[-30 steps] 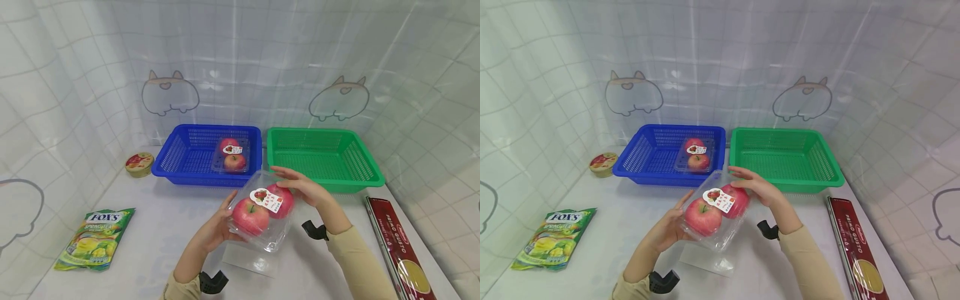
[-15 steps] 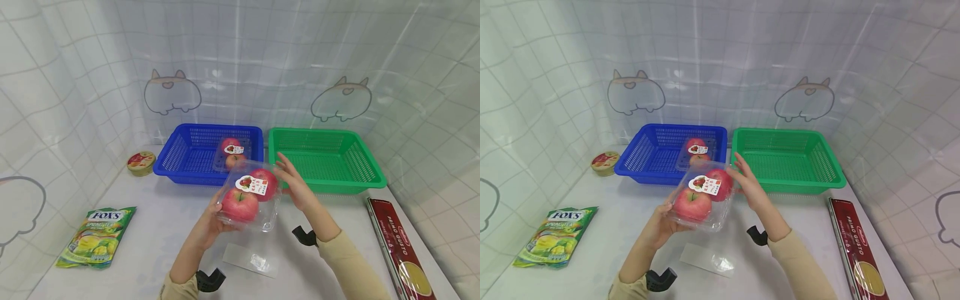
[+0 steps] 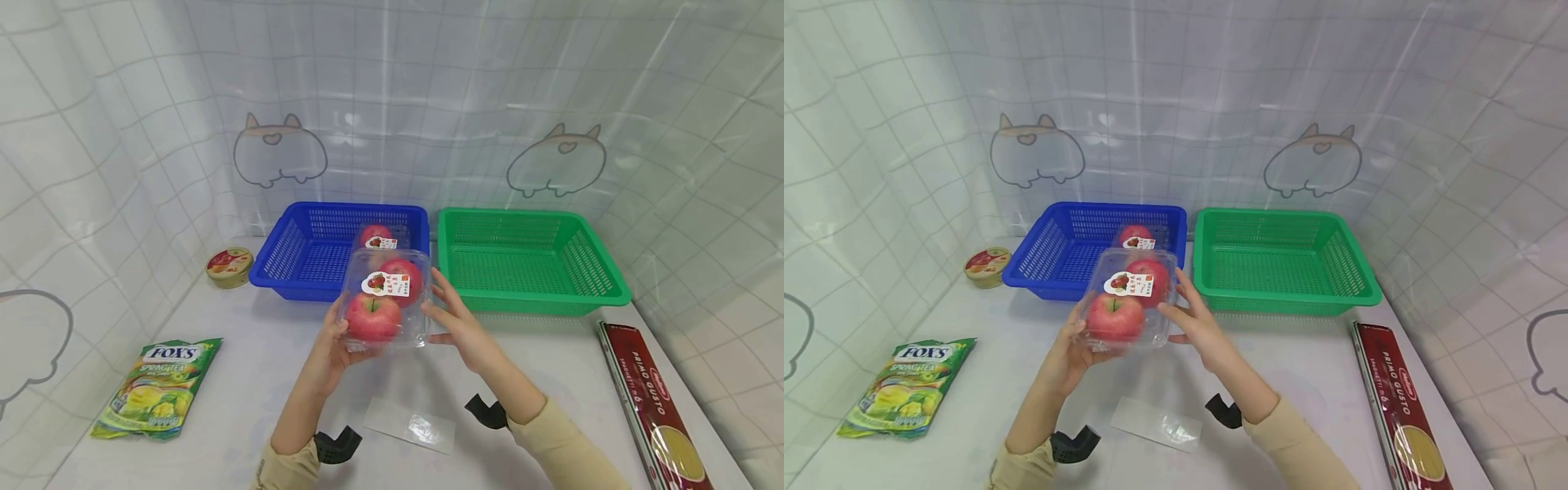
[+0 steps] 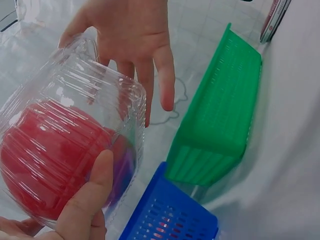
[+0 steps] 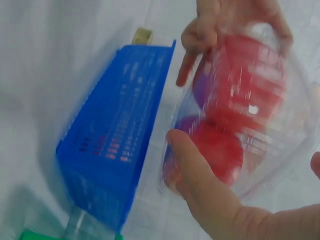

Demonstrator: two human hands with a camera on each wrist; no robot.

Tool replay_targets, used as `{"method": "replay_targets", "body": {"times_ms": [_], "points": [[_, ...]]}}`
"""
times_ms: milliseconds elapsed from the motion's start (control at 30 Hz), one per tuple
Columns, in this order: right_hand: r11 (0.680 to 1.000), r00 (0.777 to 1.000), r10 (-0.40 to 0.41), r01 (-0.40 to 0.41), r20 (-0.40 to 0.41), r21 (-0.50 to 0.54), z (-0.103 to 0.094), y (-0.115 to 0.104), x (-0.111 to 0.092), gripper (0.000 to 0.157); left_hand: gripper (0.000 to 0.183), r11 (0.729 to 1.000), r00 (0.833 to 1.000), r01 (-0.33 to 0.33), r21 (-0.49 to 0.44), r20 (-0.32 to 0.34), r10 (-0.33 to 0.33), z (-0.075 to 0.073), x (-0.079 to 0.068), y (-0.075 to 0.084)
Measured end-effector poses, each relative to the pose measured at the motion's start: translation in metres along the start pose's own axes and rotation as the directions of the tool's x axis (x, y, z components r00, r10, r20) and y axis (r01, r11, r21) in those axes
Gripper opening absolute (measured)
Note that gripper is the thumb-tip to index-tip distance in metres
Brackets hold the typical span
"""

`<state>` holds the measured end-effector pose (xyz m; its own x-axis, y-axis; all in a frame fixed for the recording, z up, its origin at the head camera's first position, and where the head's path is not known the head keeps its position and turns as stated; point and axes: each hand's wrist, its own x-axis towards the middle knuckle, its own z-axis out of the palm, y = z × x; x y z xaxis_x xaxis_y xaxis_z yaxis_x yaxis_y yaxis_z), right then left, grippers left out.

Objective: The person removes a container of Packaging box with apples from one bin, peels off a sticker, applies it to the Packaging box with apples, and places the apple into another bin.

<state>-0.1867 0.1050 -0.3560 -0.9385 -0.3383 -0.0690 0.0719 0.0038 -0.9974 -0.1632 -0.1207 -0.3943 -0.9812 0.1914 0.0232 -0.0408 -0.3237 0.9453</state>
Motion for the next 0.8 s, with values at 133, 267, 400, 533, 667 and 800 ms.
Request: {"method": "replay_targets", "body": {"times_ms": [133, 267, 400, 533, 667, 800], "points": [[0.999, 0.999, 0.033, -0.033, -0.016, -0.003, 0.008, 0.004, -0.001, 0.069, 0.069, 1.000, 1.000, -0.013, -0.002, -0.024, 0.013, 0.000, 0.002, -0.001], [0.999, 0.999, 0.041, -0.040, -0.009, 0.020, 0.013, 0.008, 0.002, 0.070, 0.069, 1.000, 0.999, -0.013, -0.010, -0.049, 0.012, -0.001, 0.004, -0.002], [0.997, 1.000, 0.027, -0.027, -0.001, 0.074, 0.017, 0.010, 0.007, 0.072, 0.070, 1.000, 0.998, -0.023, -0.018, -0.055, 0.022, -0.002, 0.007, -0.003], [0.988, 0.999, 0.023, -0.020, -0.023, 0.151, 0.020, 0.009, 0.012, 0.071, 0.069, 0.999, 0.998, -0.045, -0.012, -0.050, 0.044, -0.005, 0.011, -0.002], [0.980, 0.997, 0.029, -0.015, -0.065, 0.198, 0.024, 0.007, 0.019, 0.071, 0.066, 0.998, 0.997, -0.061, -0.002, -0.057, 0.061, -0.009, 0.015, 0.000], [0.971, 0.996, 0.029, -0.009, -0.081, 0.239, 0.029, 0.004, 0.026, 0.071, 0.063, 0.997, 0.994, -0.069, 0.035, -0.080, 0.072, -0.013, 0.018, 0.002]]}}
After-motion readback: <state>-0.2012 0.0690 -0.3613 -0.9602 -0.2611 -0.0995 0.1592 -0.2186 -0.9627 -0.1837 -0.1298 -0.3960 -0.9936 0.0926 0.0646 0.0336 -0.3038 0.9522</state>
